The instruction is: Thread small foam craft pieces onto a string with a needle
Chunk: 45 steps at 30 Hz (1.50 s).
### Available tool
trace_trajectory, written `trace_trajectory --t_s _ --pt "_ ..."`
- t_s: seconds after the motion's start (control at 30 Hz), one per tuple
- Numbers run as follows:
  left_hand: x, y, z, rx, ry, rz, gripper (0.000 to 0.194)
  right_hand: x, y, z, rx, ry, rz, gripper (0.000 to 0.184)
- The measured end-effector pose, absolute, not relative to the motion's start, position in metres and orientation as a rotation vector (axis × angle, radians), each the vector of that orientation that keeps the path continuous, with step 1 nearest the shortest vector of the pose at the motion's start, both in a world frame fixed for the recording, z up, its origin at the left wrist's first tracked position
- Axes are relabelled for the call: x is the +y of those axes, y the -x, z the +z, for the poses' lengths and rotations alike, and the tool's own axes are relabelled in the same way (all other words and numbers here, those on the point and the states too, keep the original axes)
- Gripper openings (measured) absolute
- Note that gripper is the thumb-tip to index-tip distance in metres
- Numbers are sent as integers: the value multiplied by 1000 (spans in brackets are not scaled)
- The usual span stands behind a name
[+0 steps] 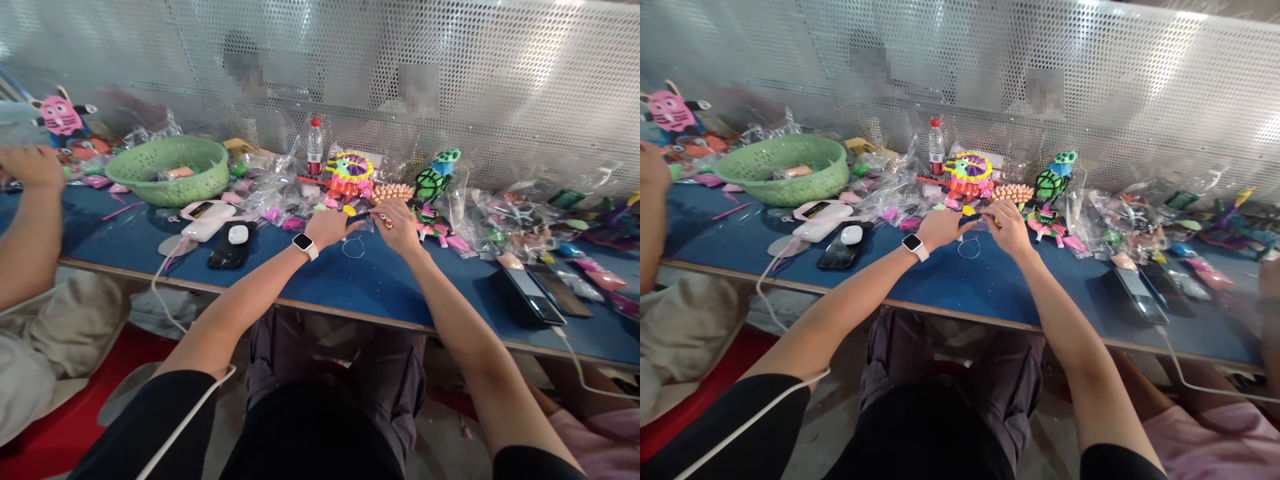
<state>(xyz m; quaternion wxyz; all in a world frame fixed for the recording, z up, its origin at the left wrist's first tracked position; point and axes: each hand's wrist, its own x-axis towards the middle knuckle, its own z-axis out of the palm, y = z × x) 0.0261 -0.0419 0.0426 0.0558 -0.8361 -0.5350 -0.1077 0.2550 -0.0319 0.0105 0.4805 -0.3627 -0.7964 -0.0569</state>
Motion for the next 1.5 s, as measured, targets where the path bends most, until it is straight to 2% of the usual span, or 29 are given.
trace_trajectory --t_s 0.4,0.83,1.2,1.5 --pt "-46 -30 44 -1634 2537 -356 77 -36 -247 8 -1872 884 -169 20" --pt "-45 -32 38 -1617 2497 -388 74 -32 -249 3 -1845 847 -345 18" --pt "-33 -34 20 -1709 2484 -864 69 -34 -241 4 -1649 832 -469 21" --pt "-8 -11 21 -1541 2340 -1231 69 -34 -244 7 -1315 910 -138 22"
